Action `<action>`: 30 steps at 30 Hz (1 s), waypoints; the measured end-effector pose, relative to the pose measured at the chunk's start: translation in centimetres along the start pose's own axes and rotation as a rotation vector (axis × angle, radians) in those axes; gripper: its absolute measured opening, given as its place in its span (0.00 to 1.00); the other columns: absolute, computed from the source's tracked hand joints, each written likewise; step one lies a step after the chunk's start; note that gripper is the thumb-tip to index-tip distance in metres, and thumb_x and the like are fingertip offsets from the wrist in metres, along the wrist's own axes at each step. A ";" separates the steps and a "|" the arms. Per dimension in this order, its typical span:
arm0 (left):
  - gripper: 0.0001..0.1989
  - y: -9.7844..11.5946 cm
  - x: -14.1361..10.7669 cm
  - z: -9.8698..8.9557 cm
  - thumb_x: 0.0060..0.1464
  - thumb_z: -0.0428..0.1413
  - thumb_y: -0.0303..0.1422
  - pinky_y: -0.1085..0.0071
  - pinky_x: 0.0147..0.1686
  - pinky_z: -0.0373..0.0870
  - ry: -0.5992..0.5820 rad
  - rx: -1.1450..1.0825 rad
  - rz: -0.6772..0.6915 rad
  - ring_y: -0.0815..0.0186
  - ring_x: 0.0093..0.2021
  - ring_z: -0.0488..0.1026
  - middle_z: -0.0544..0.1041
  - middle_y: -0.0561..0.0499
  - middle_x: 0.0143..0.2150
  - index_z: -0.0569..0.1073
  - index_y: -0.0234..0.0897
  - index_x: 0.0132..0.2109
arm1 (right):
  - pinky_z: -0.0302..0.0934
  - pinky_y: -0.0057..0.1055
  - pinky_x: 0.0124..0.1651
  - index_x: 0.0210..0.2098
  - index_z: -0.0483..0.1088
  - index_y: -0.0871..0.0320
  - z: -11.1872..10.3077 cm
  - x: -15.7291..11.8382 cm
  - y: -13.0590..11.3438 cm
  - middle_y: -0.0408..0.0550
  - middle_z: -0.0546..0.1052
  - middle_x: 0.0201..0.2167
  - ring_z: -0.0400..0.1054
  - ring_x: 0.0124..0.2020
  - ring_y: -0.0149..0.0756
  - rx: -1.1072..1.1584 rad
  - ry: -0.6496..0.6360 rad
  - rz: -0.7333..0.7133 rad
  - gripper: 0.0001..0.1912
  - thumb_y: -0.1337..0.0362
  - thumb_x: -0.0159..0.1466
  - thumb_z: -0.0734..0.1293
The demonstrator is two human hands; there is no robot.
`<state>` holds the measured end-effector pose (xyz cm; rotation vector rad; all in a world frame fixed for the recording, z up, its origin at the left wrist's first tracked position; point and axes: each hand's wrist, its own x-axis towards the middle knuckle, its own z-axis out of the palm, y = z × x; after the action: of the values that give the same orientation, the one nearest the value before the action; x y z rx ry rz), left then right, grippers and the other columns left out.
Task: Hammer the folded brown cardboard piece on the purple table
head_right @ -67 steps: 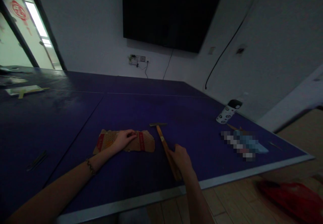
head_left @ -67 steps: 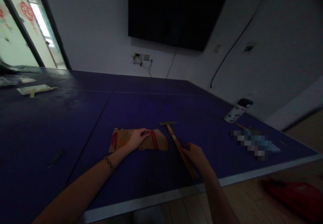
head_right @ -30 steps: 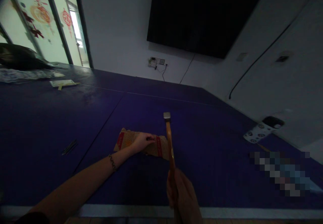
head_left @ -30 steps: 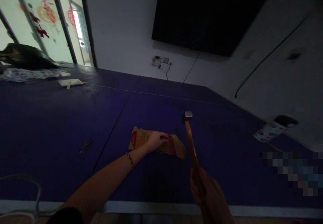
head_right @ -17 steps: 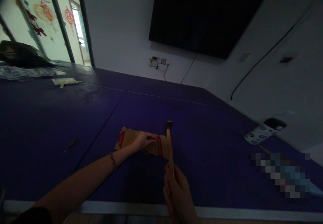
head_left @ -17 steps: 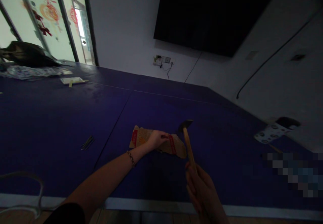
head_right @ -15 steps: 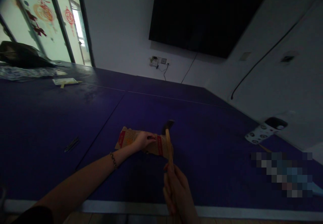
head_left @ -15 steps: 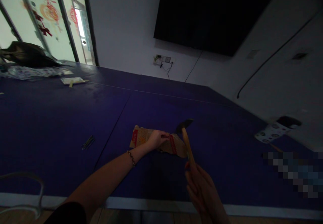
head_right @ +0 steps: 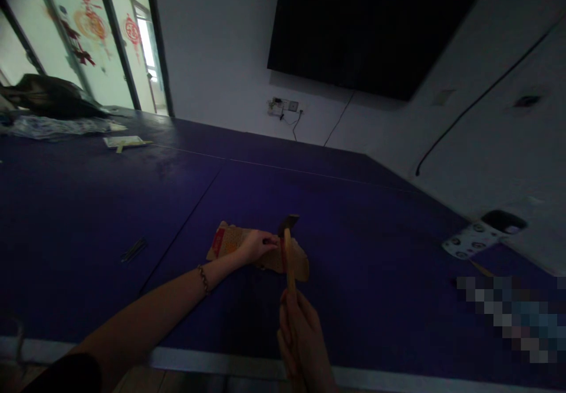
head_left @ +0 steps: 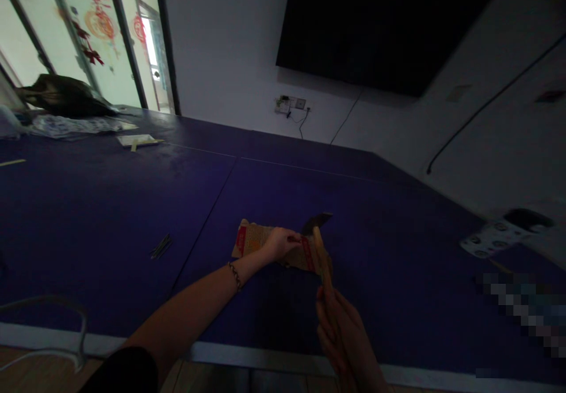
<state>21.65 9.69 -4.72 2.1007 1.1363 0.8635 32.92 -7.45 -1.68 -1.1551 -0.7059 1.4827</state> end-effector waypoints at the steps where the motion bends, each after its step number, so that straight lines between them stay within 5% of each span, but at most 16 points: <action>1: 0.05 0.0 0.0 0.0 0.45 0.56 0.30 0.78 0.30 0.62 0.000 0.005 -0.003 0.70 0.29 0.70 0.77 0.52 0.29 0.76 0.34 0.30 | 0.42 0.16 0.04 0.33 0.62 0.58 0.0 0.0 0.0 0.31 0.60 0.10 0.47 0.03 0.19 -0.003 -0.014 0.015 0.25 0.46 0.47 0.67; 18: 0.05 0.0 0.1 -0.1 0.44 0.57 0.29 0.79 0.28 0.62 0.006 -0.002 -0.036 0.71 0.28 0.70 0.77 0.52 0.29 0.76 0.33 0.30 | 0.41 0.14 0.04 0.34 0.63 0.59 0.1 0.0 0.4 0.30 0.60 0.09 0.48 0.03 0.18 0.052 0.040 0.029 0.23 0.49 0.47 0.69; 24: 0.06 -0.1 0.0 0.0 0.44 0.56 0.29 0.79 0.25 0.61 0.000 -0.012 -0.032 0.71 0.25 0.69 0.76 0.53 0.24 0.76 0.31 0.27 | 0.44 0.16 0.03 0.31 0.62 0.58 0.4 -0.1 0.2 0.30 0.60 0.08 0.48 0.02 0.21 0.025 -0.054 0.082 0.22 0.47 0.48 0.68; 30: 0.06 -0.3 0.1 0.2 0.44 0.55 0.28 0.80 0.28 0.62 0.002 -0.021 -0.020 0.70 0.27 0.70 0.76 0.53 0.26 0.76 0.31 0.26 | 0.43 0.14 0.03 0.30 0.63 0.59 1.1 -0.4 -0.1 0.30 0.60 0.08 0.47 0.03 0.19 0.030 0.018 0.070 0.24 0.47 0.44 0.70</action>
<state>21.72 9.89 -5.00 2.0687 1.1424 0.8643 31.88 -7.63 -1.07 -1.1788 -0.6342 1.5343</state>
